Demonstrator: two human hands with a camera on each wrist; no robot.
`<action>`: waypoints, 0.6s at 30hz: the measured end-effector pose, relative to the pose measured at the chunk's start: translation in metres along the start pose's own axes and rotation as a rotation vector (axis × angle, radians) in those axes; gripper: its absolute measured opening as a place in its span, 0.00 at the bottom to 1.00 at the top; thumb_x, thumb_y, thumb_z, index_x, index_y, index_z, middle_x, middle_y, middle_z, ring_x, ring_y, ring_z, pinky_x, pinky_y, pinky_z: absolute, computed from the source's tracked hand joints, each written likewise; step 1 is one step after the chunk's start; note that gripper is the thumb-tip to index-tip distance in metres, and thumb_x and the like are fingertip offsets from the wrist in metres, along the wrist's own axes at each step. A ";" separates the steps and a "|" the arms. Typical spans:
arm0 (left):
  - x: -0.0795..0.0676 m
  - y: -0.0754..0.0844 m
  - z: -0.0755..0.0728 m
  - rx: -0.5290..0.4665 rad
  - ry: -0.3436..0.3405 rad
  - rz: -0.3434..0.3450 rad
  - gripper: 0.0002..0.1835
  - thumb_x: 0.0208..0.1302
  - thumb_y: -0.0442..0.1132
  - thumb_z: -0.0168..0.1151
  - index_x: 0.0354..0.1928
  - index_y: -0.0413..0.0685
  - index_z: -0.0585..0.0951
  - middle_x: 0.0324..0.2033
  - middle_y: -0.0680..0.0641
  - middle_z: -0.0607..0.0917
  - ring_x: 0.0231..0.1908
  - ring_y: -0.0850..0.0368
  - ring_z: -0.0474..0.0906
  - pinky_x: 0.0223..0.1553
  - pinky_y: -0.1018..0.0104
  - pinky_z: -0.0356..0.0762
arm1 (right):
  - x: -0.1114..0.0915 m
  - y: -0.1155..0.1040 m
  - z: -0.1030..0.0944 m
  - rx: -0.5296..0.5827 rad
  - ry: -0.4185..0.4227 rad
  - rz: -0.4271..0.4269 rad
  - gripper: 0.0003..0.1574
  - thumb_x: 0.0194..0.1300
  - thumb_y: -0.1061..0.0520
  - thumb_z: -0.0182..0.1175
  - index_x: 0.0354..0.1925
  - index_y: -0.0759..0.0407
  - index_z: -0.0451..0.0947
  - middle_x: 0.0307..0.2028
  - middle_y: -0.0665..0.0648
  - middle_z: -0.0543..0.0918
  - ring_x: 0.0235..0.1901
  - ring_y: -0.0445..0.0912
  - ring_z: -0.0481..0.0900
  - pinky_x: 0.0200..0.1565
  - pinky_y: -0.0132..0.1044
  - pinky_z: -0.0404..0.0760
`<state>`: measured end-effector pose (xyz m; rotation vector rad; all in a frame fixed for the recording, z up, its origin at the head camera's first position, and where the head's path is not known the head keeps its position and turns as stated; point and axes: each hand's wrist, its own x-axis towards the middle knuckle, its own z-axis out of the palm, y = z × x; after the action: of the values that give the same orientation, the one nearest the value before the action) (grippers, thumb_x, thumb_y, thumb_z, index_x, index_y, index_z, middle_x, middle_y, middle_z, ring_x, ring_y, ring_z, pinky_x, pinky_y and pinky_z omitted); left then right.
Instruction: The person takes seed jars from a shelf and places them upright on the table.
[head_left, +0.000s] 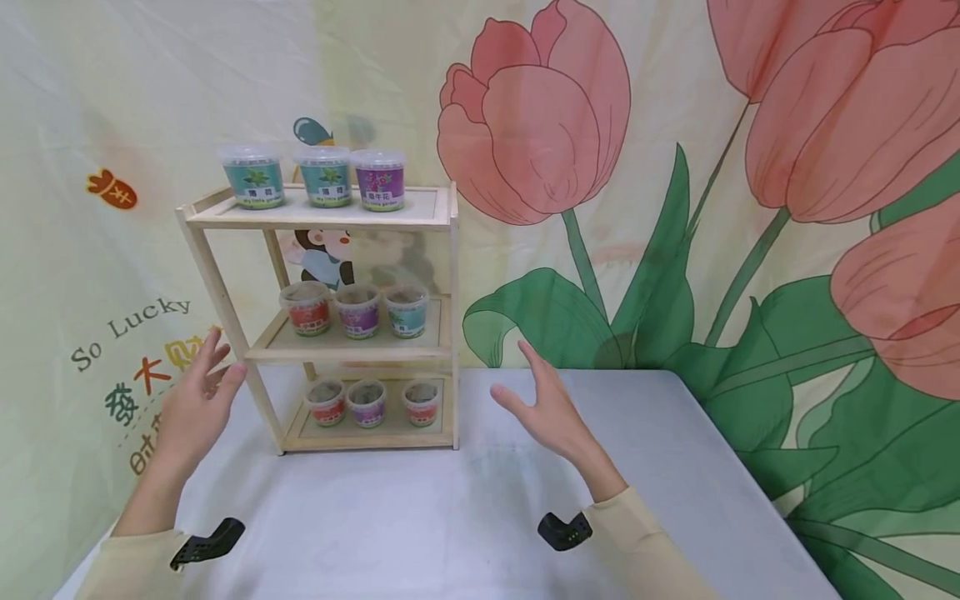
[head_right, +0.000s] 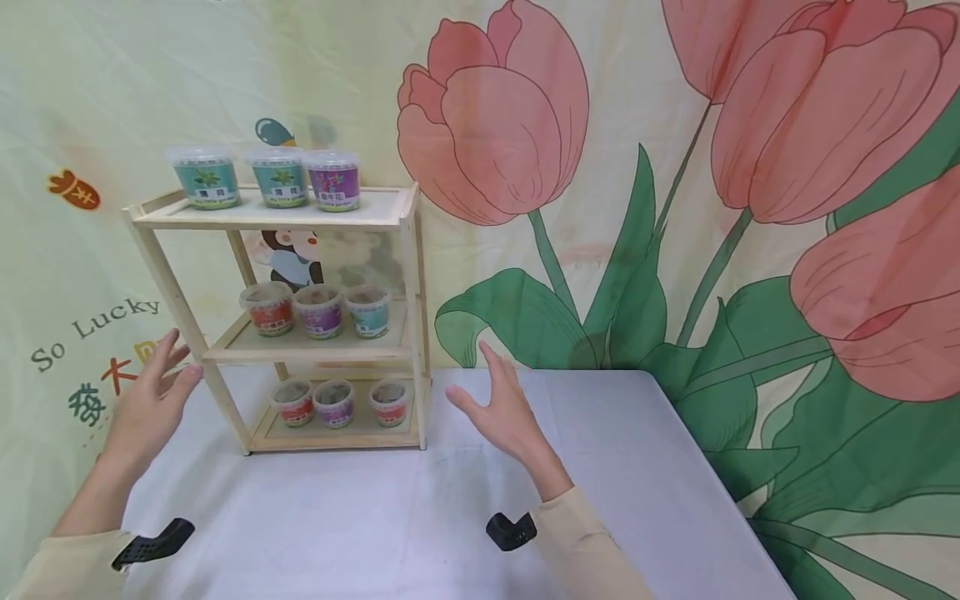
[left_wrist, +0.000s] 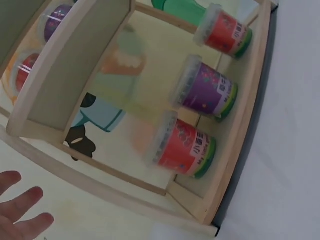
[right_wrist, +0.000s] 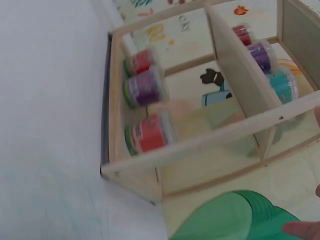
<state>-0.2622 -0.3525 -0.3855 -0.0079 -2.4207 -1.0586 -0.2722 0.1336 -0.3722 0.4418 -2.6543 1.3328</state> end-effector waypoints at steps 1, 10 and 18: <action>0.001 0.000 0.001 -0.025 -0.004 -0.020 0.38 0.85 0.57 0.45 0.86 0.75 0.40 0.80 0.32 0.60 0.70 0.19 0.66 0.55 0.19 0.69 | 0.002 -0.001 0.002 0.053 0.002 0.012 0.57 0.73 0.32 0.63 0.86 0.39 0.45 0.83 0.61 0.54 0.79 0.64 0.59 0.69 0.72 0.66; 0.006 -0.004 0.014 -0.178 0.032 -0.131 0.33 0.84 0.58 0.46 0.85 0.79 0.49 0.79 0.37 0.64 0.72 0.31 0.70 0.64 0.33 0.73 | 0.020 -0.016 0.029 0.395 -0.028 0.105 0.47 0.75 0.43 0.66 0.83 0.39 0.55 0.76 0.63 0.68 0.71 0.63 0.73 0.68 0.65 0.72; 0.009 -0.002 0.023 -0.274 0.135 -0.195 0.31 0.83 0.56 0.51 0.82 0.76 0.59 0.74 0.44 0.71 0.68 0.55 0.76 0.56 0.74 0.79 | 0.035 -0.032 0.057 0.479 -0.028 0.082 0.41 0.78 0.46 0.64 0.81 0.40 0.60 0.72 0.63 0.73 0.68 0.60 0.77 0.69 0.63 0.72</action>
<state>-0.2810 -0.3399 -0.3964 0.2038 -2.1727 -1.4242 -0.2946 0.0632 -0.3736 0.4059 -2.3770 2.0065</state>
